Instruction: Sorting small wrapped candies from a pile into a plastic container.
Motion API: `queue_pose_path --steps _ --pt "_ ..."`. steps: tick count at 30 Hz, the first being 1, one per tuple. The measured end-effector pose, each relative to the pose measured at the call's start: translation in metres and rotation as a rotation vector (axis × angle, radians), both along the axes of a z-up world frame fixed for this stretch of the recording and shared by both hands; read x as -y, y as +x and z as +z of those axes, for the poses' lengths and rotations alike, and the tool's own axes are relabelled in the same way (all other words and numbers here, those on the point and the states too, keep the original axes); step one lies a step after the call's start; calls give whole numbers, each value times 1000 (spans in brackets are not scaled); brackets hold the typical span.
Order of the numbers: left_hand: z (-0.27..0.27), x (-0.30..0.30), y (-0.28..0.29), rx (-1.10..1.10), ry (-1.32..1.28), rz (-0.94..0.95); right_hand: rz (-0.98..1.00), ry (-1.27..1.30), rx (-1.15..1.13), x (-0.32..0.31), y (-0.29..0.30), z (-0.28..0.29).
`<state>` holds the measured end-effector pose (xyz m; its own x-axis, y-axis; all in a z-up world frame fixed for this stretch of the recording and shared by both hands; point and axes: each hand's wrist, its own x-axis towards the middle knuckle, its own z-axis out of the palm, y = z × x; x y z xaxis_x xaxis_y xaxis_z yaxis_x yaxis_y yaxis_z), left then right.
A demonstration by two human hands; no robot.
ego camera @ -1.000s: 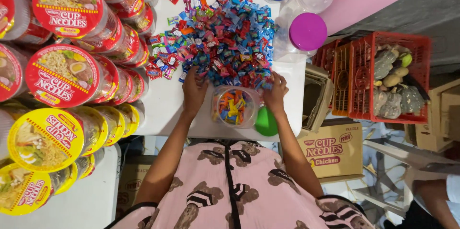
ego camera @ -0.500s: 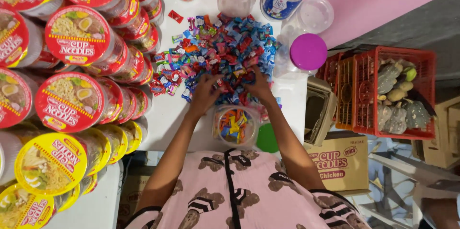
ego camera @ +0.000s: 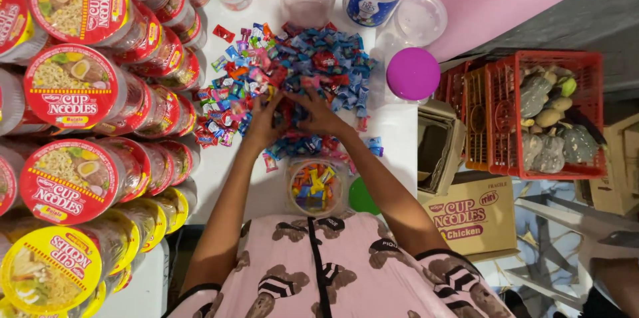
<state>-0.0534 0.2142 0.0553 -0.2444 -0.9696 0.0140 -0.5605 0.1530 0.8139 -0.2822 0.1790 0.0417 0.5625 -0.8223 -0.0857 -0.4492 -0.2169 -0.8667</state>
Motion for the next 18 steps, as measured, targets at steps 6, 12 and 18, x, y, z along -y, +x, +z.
queue_pose_path --steps 6,12,18 --pt "19 -16 10 114 68 121 128 -143 -524 -38 -16 22" --pt "63 -31 -3 287 -111 193 48 -279 -579 -80 -52 39" --pt "59 -11 -33 69 54 45 -400 -37 -355 -38 -63 24"
